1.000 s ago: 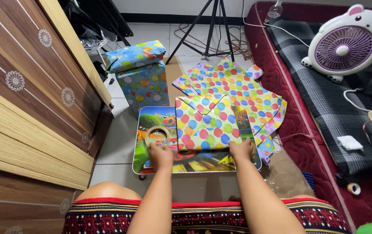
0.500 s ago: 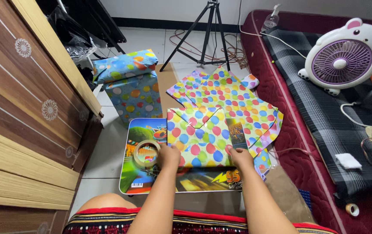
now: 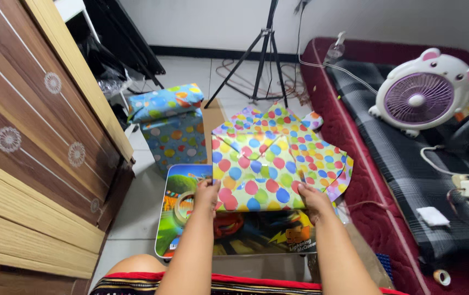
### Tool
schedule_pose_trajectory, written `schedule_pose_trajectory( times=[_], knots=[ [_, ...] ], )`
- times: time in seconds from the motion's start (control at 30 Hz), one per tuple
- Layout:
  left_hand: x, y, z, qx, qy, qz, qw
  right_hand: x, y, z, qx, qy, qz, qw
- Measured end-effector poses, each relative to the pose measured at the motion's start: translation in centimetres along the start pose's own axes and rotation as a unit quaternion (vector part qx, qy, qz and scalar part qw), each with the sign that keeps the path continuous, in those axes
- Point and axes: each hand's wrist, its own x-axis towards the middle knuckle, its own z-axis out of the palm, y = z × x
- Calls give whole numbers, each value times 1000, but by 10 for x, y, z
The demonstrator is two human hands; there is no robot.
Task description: The person wraps a rectangular box with colorful balloon-patterned wrapping paper, using scissors to trim excess paper and tape to secure the folds. They then place the wrapped gift on a stack of other wrapped gifts and begin wrapping a green box.
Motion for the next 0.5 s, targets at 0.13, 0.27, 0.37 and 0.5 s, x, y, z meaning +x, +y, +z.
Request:
schedule_pose_trajectory(
  times=[0.13,0.27,0.37,0.5],
  knots=[
    [4,90,0,-79,-126,62,987,-40,-76,20,-9,-51,-84,995],
    [-37,179,-10,-112,-253,37,960,-89,-129,27,-11,-63,-89,994],
    [-71,210,-14,-79,-248,60,964,-106,-131,38,51,-75,-106,990],
    [-88,204,-16,-95,-214,91,968,-103,-105,45,122,-125,-136,975]
  ],
)
